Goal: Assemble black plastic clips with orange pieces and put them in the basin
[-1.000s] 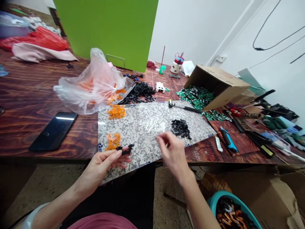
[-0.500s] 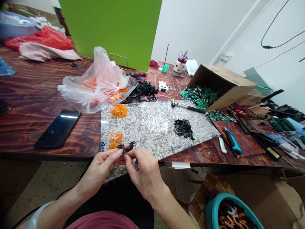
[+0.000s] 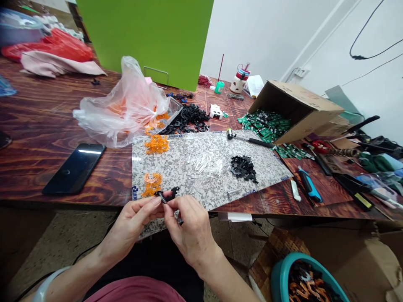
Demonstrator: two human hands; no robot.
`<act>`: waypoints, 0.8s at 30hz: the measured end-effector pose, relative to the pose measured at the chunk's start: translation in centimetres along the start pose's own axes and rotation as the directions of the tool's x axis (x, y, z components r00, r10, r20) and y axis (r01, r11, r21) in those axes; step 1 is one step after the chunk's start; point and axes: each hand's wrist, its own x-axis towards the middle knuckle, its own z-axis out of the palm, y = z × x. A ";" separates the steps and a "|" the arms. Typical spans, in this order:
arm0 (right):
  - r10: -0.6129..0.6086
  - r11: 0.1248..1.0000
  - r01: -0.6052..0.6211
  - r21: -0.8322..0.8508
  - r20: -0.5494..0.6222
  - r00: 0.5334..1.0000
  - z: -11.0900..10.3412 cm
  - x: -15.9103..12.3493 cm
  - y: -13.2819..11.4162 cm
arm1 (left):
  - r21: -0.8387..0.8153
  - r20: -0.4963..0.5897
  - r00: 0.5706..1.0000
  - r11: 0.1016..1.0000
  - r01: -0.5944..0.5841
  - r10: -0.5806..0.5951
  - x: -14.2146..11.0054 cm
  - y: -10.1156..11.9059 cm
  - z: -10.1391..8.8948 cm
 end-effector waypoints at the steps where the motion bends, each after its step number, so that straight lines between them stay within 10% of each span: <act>1: 0.002 1.000 -0.002 0.000 -0.002 1.000 0.0 0.0 0.0 | 0.012 -0.011 1.000 1.000 0.009 -0.008 0.0 0.0 0.0; 24: 0.270 0.943 -0.293 0.159 0.152 0.951 -0.7 0.6 0.5 | 0.532 -0.067 0.973 0.833 -0.151 0.219 0.0 0.0 -0.2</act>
